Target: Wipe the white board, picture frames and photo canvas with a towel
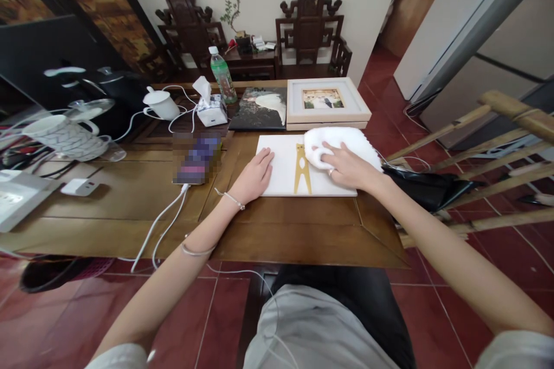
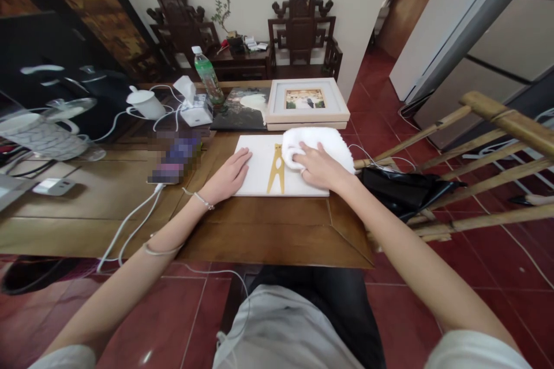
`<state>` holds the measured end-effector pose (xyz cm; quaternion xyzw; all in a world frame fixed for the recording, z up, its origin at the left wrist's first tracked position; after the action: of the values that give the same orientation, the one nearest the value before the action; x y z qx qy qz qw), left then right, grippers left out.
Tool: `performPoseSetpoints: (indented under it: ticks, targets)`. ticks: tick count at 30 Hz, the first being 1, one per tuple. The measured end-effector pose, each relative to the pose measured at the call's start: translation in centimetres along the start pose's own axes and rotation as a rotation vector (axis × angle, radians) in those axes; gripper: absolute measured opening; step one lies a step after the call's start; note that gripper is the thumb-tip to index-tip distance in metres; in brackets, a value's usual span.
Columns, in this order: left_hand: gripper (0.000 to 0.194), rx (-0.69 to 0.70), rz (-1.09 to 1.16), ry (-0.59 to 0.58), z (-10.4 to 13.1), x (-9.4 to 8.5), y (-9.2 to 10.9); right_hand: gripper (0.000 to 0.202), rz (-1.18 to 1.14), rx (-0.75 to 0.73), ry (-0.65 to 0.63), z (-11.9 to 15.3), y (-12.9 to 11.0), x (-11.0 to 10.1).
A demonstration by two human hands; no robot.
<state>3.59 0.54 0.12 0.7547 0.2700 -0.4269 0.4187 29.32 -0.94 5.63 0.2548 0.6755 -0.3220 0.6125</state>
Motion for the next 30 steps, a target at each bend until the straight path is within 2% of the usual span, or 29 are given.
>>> performPoseSetpoints:
  ticks: [6, 10, 14, 21, 23, 26, 30]
  targets:
    - [0.047, 0.016, 0.005, 0.026, 0.0, 0.1, 0.0, 0.041, -0.073, -0.103, -0.052, 6.2, -5.5, -1.2]
    - [0.047, 0.008, 0.013, 0.025, 0.0, 0.0, 0.1, 0.038, -0.094, -0.089, -0.096, 8.3, -7.3, -1.9]
    - [0.047, -0.003, 0.014, 0.019, 0.0, 0.0, 0.1, 0.036, -0.036, -0.028, -0.117, 6.7, -6.1, -2.3]
    - [0.048, 0.008, 0.005, 0.021, 0.0, 0.1, 0.1, 0.033, 0.109, 0.063, -0.054, -0.4, 0.4, -2.0]
    - [0.047, 0.003, 0.011, 0.016, 0.0, 0.0, 0.1, 0.034, 0.116, 0.076, -0.011, -1.8, 1.6, -1.8]
    - [0.047, -0.006, 0.018, 0.011, 0.0, -0.2, 0.1, 0.035, 0.1, 0.07, 0.044, -2.3, 1.8, -1.4]
    - [0.047, -0.002, 0.03, 0.015, 0.1, -0.1, 0.1, 0.035, 0.062, 0.028, 0.045, -0.2, -0.2, -0.8]
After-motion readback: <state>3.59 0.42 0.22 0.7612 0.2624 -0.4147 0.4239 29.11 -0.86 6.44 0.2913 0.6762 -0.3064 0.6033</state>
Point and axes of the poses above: each hand's wrist, its own z-axis away from the middle knuckle, its own x-axis out of the palm, y = z × x, the point moved 3 cm from there along -z, towards the middle knuckle, and after that the axes turned 4 degrees about -x, right-handed, at the moved point
